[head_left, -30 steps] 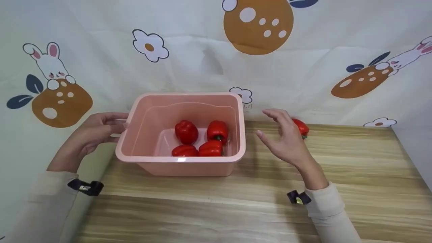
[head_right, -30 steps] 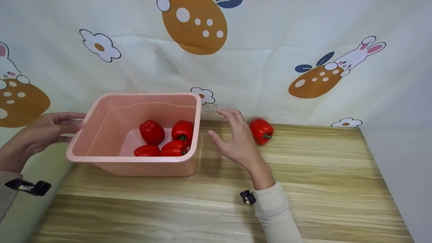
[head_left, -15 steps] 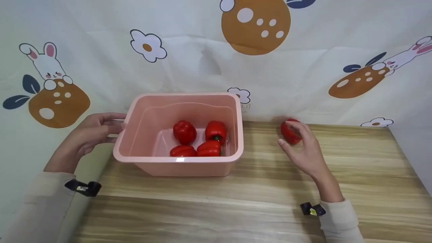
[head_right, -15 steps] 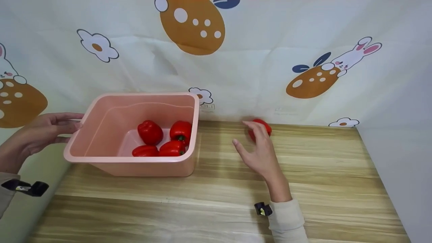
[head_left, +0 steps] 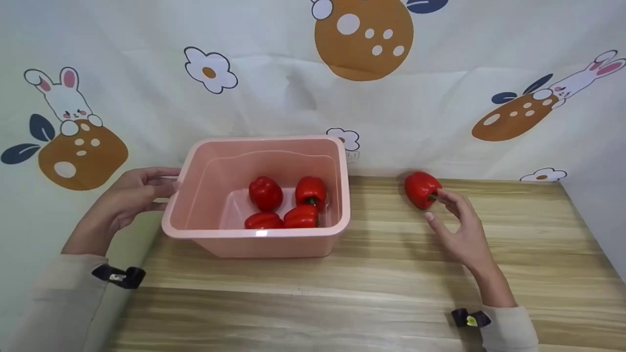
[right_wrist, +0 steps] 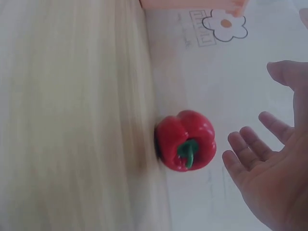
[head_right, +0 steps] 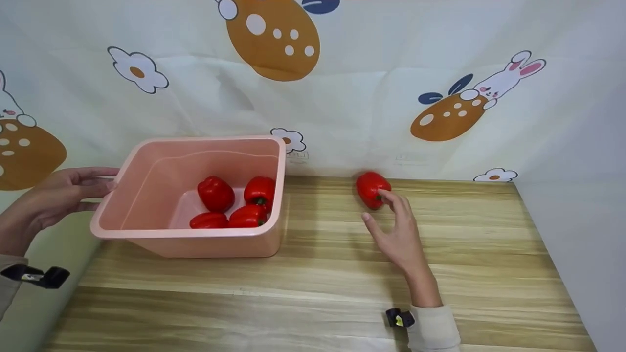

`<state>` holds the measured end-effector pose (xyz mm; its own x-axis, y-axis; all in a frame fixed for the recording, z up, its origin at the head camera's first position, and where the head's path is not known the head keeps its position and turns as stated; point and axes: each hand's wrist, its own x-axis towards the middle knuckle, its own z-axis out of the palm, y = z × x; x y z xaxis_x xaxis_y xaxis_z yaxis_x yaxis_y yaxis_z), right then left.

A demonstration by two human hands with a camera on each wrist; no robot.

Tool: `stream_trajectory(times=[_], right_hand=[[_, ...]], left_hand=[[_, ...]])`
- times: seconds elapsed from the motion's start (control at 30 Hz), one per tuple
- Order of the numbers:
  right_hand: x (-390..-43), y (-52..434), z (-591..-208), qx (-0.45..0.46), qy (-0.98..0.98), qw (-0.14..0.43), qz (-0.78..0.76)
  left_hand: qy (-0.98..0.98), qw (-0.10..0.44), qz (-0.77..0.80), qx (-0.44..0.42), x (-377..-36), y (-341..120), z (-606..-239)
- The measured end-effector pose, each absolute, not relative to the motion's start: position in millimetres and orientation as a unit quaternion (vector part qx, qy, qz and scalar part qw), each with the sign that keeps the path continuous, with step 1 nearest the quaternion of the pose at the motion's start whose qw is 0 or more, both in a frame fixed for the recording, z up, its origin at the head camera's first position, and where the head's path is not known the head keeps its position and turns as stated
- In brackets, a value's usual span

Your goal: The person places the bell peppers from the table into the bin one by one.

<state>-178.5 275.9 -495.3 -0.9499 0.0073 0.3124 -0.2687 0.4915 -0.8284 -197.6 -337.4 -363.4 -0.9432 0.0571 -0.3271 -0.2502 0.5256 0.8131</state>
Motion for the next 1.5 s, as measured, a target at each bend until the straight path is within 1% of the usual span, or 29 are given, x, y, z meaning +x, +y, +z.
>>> stream_trajectory(times=[0.23,0.47,0.9,1.13,1.5], right_hand=[[-178.5,289.7,-500.0,0.038,-0.839,0.119,0.529],[-184.1,294.6,-507.3,0.027,-0.841,0.108,0.529],[-193.5,297.2,-510.6,-0.008,-0.850,0.065,0.523],[-205.0,300.4,-510.5,-0.023,-0.844,0.056,0.532],[-227.0,295.3,-521.9,-0.023,-0.851,0.038,0.523]], left_hand=[[0.862,0.158,0.478,-0.061,-198.3,-338.9,-363.9],[0.862,0.155,0.478,-0.060,-198.5,-339.8,-361.5],[0.858,0.150,0.487,-0.060,-196.5,-339.8,-362.5],[0.860,0.151,0.483,-0.065,-196.5,-337.4,-362.7],[0.857,0.155,0.488,-0.060,-195.6,-335.9,-361.2]])
